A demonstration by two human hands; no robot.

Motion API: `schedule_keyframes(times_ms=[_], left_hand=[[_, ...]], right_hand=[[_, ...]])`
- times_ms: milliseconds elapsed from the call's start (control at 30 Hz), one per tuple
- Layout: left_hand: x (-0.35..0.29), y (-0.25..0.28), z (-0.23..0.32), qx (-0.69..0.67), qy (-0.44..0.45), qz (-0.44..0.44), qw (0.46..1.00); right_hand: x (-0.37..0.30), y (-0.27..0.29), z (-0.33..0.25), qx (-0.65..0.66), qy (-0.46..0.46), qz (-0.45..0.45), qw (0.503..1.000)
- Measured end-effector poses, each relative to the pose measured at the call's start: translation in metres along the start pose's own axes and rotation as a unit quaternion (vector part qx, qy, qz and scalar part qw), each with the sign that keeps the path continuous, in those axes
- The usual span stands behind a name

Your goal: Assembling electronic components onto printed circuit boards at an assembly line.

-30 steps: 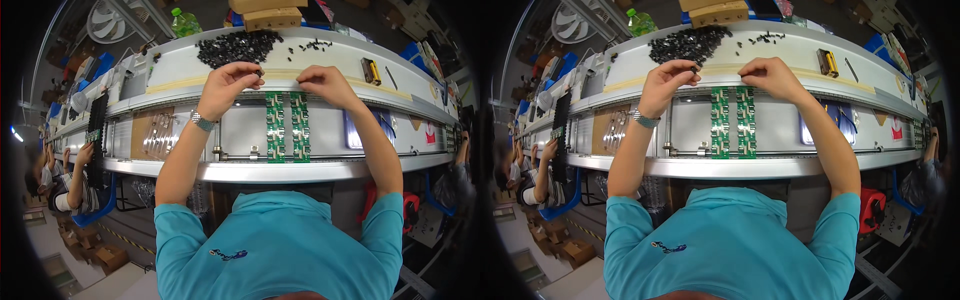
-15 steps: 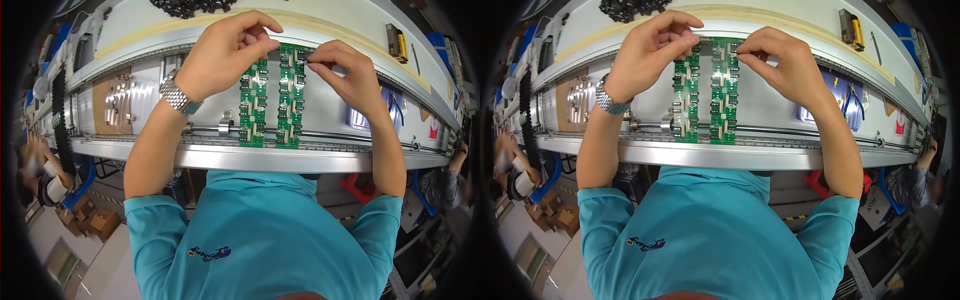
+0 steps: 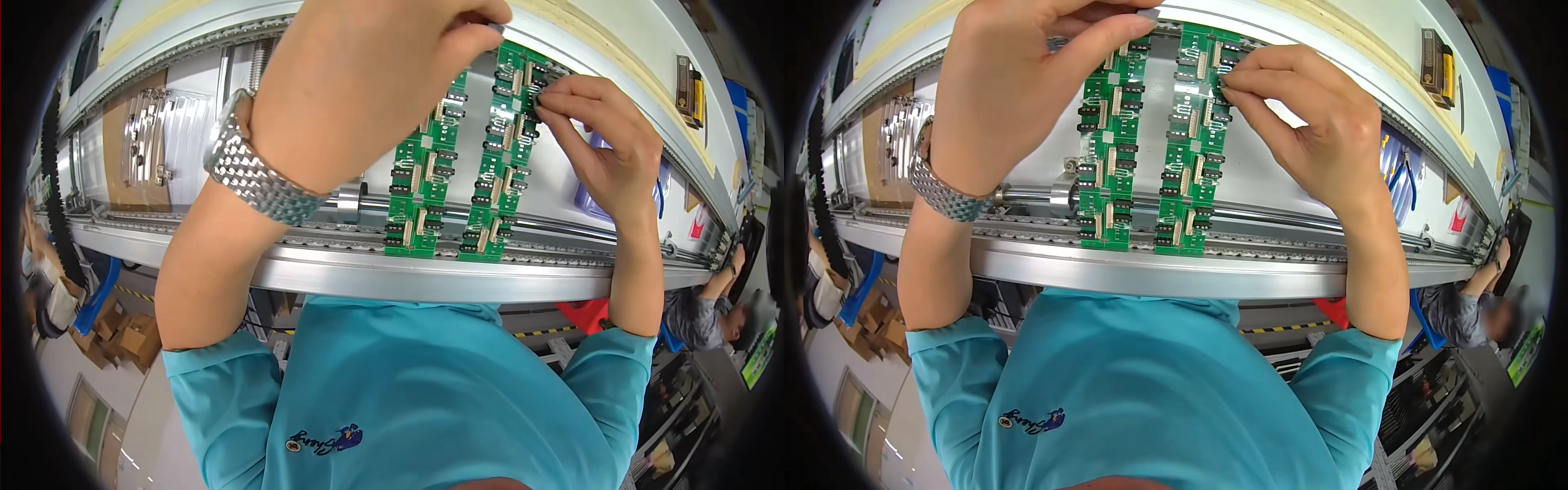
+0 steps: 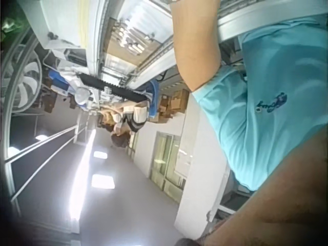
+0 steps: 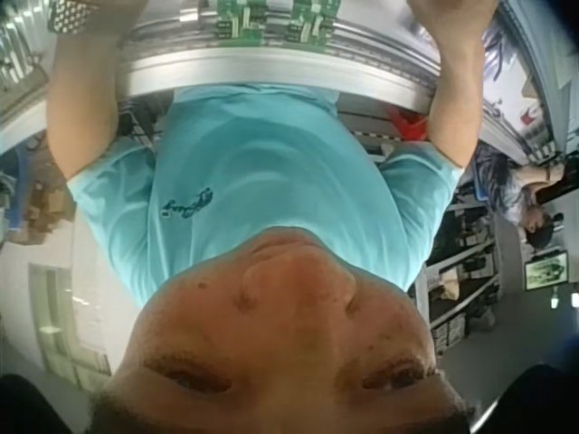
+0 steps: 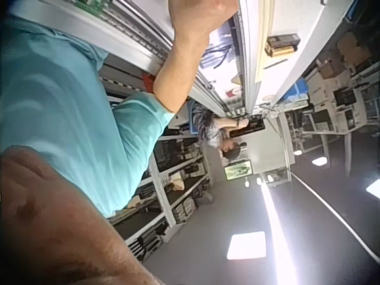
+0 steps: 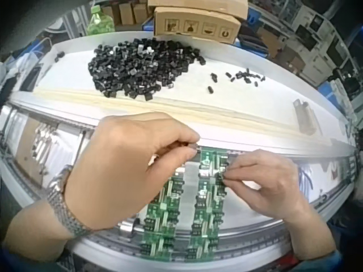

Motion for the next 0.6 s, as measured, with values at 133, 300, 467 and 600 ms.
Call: schedule_keyframes(times_ms=[133,300,467,600], left_hand=[[-0.004,0.001,0.011,0.063,-0.06,0.055,0.995],[-0.003,0.003,0.012,0.092,-0.036,0.044,0.994],[-0.002,-0.005,0.015,0.143,-0.072,0.043,0.986],[0.004,-0.013,0.014,0.086,-0.095,0.058,0.99]], right_hand=[[-0.001,-0.001,0.001,-0.013,0.005,0.0,1.0],[-0.001,-0.001,-0.001,-0.013,-0.005,0.002,1.0],[-0.001,0.003,-0.003,-0.008,-0.009,-0.005,1.0],[-0.002,0.01,-0.006,-0.008,-0.03,-0.012,0.999]])
Point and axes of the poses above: each hand's wrist, its own x-axis towards the middle knuckle, its own y-axis out of the back of the hand, z = x × y, the point moved 5 cm from there along x, towards the middle knuckle, and after that the axes turned 3 degrees about -z, right-handed, at the moved point
